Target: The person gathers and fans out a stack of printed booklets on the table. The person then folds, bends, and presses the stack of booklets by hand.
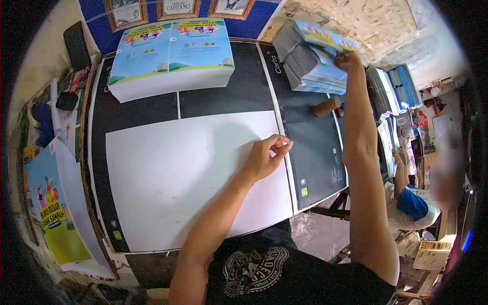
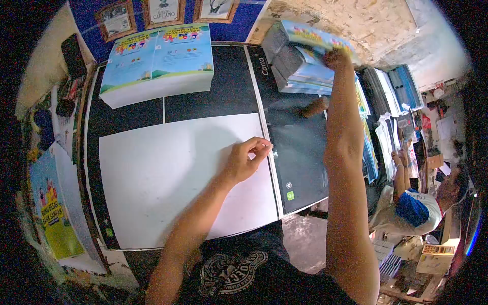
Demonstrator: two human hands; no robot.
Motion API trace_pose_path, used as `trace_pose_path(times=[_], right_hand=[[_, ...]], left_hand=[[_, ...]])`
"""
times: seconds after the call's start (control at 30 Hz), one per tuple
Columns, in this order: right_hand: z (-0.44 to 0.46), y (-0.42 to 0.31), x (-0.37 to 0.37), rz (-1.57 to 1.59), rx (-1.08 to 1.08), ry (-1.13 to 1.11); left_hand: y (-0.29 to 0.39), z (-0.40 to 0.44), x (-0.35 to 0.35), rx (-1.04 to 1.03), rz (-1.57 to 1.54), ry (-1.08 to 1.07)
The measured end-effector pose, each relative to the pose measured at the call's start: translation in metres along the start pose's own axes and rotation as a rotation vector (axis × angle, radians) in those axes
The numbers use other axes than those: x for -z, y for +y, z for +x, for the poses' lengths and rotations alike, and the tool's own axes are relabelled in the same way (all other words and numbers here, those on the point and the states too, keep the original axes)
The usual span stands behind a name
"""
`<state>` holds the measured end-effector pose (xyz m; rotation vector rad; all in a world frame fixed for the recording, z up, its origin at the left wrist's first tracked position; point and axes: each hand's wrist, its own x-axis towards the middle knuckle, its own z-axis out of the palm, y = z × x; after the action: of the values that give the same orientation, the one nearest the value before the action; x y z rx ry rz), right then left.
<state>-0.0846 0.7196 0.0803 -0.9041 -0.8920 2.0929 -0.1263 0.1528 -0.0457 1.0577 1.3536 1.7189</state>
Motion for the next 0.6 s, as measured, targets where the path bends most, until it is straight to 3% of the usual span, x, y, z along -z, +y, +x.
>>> trace_pose_path(times=[0.07, 0.3, 0.4, 0.5, 0.53, 0.6], right_hand=[[-0.011, 0.023, 0.014, -0.180, 0.090, 0.152], [0.036, -0.010, 0.041, -0.316, -0.221, 0.367], [0.027, 0.004, 0.017, -0.499, -0.076, 0.348], [-0.050, 0.036, -0.063, -0.669, -0.051, 0.198], [-0.050, 0.039, -0.076, -0.728, -0.104, 0.264], [-0.005, 0.028, -0.046, -0.862, -0.081, 0.188]], left_hand=[[-0.001, 0.000, -0.002, -0.015, 0.004, 0.015], [-0.005, 0.003, -0.004, -0.037, 0.033, 0.021], [-0.003, 0.003, -0.001, -0.035, 0.051, -0.011], [0.000, 0.003, 0.000, -0.025, 0.077, -0.012], [-0.003, 0.003, -0.002, -0.042, 0.044, 0.000], [-0.006, 0.003, -0.004, -0.049, 0.050, 0.014]])
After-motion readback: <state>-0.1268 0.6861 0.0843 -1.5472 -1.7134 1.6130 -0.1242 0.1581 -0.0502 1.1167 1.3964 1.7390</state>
